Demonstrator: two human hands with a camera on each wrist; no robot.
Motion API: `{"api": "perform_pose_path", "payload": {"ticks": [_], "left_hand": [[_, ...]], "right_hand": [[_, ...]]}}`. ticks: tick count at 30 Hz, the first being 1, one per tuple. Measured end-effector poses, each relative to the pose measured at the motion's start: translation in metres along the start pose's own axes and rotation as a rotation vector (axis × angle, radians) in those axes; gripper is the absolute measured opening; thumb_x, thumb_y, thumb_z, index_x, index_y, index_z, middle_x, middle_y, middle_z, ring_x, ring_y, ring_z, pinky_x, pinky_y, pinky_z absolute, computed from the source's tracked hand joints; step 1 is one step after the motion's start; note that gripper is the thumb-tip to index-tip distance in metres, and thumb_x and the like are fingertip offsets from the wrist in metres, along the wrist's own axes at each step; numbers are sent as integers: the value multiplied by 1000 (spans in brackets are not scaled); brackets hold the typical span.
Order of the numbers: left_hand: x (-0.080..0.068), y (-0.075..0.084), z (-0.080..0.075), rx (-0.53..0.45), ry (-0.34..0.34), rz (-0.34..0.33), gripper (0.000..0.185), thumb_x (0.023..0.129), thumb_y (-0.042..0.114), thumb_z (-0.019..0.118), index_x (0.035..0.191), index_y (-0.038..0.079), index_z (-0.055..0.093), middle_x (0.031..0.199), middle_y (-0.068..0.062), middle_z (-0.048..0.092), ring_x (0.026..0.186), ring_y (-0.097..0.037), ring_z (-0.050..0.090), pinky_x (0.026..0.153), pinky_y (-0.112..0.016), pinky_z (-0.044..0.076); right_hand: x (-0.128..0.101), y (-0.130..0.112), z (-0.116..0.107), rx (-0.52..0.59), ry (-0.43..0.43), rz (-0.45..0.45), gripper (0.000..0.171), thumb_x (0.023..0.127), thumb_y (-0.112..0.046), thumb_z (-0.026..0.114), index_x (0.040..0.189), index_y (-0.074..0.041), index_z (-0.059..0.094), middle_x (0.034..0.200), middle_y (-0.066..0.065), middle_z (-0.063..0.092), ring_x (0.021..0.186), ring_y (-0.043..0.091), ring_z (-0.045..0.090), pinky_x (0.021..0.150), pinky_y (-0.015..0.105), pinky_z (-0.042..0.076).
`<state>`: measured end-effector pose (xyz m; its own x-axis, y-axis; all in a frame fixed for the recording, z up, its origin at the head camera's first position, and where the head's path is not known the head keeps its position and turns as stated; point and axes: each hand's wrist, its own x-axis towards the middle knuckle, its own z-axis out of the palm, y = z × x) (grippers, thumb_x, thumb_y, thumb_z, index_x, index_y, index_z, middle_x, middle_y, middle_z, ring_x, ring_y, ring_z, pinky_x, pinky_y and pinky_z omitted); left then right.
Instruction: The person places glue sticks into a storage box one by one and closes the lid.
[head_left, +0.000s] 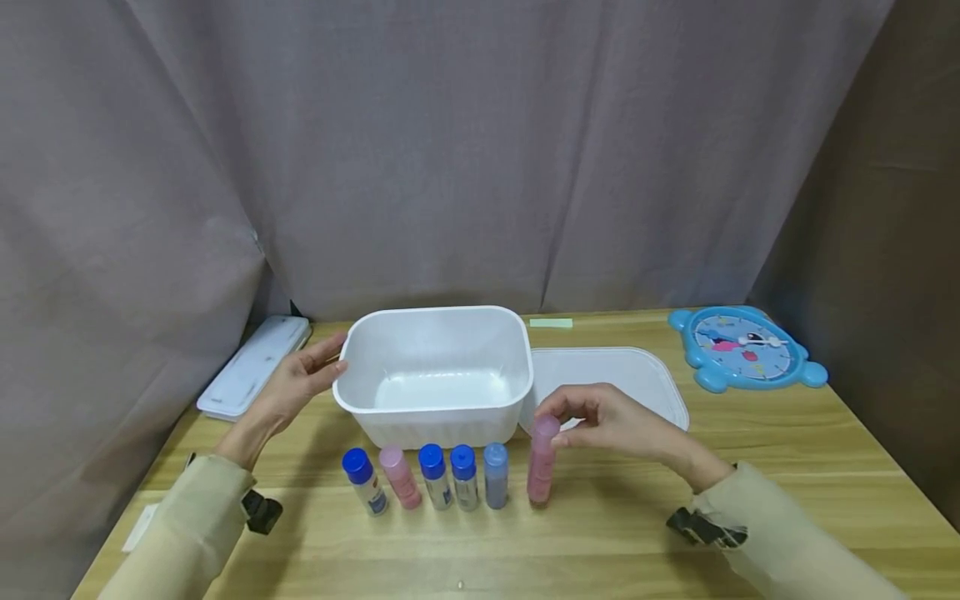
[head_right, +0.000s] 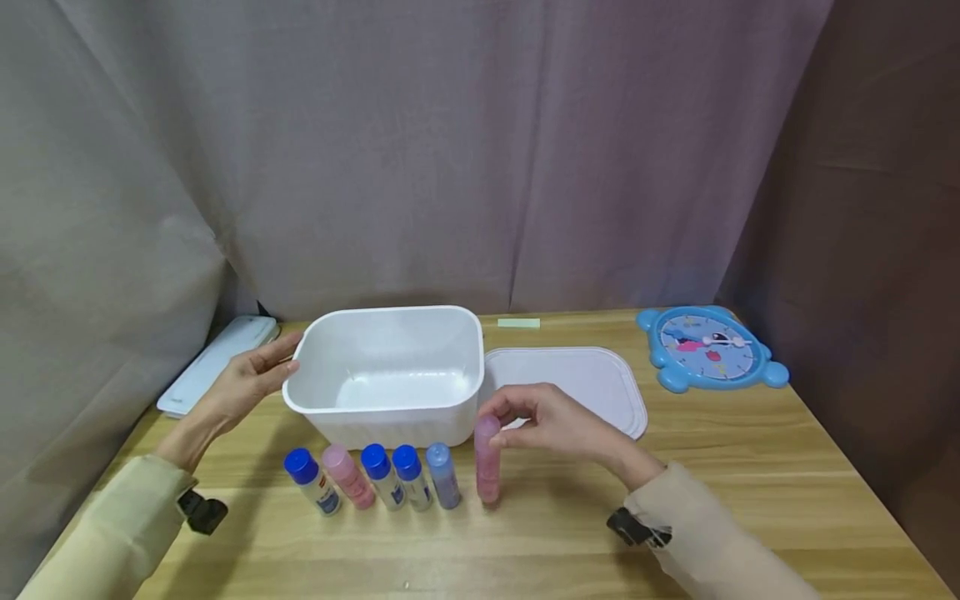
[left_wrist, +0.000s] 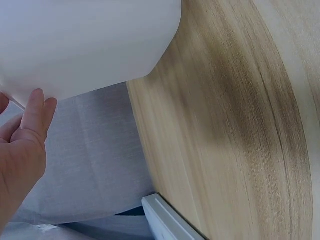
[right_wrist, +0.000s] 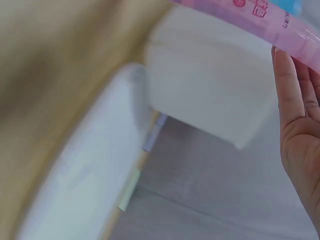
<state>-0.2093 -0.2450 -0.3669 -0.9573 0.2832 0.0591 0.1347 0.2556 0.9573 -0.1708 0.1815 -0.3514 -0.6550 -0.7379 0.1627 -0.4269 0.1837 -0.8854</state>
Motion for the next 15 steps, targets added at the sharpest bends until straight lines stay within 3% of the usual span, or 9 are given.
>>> {"api": "perform_pose_path", "payload": {"ticks": [4, 7, 12, 15], "left_hand": [[1, 2, 0, -7, 0, 2, 57, 97, 10, 51, 145, -7, 24, 149, -26, 26, 131, -39, 34, 91, -17, 47], [1, 3, 0, -10, -2, 2, 57, 97, 10, 50, 145, -8, 24, 149, -26, 25, 131, -39, 33, 91, -16, 47], [1, 1, 0, -9, -2, 5, 56, 98, 10, 50, 144, -8, 24, 149, -26, 25, 131, -39, 32, 92, -16, 46], [0, 1, 2, -6, 7, 4, 55, 98, 9, 50, 144, -9, 25, 149, -26, 26, 131, -40, 33, 91, -15, 46]], "right_hand": [[5, -24, -23, -67, 71, 15, 26, 86, -7, 67, 111, -3, 63, 96, -1, 67, 79, 8, 60, 65, 25, 55], [16, -42, -40, -44, 117, 13, 27, 87, -5, 66, 112, 1, 61, 95, -1, 66, 80, 11, 62, 69, 28, 57], [54, -62, -55, 49, 199, -45, 27, 89, -2, 63, 113, 7, 57, 91, 4, 65, 80, 15, 63, 73, 34, 58], [83, -67, -53, 74, 254, -12, 30, 90, -5, 61, 118, 4, 56, 94, 6, 63, 82, 16, 62, 76, 35, 58]]}}
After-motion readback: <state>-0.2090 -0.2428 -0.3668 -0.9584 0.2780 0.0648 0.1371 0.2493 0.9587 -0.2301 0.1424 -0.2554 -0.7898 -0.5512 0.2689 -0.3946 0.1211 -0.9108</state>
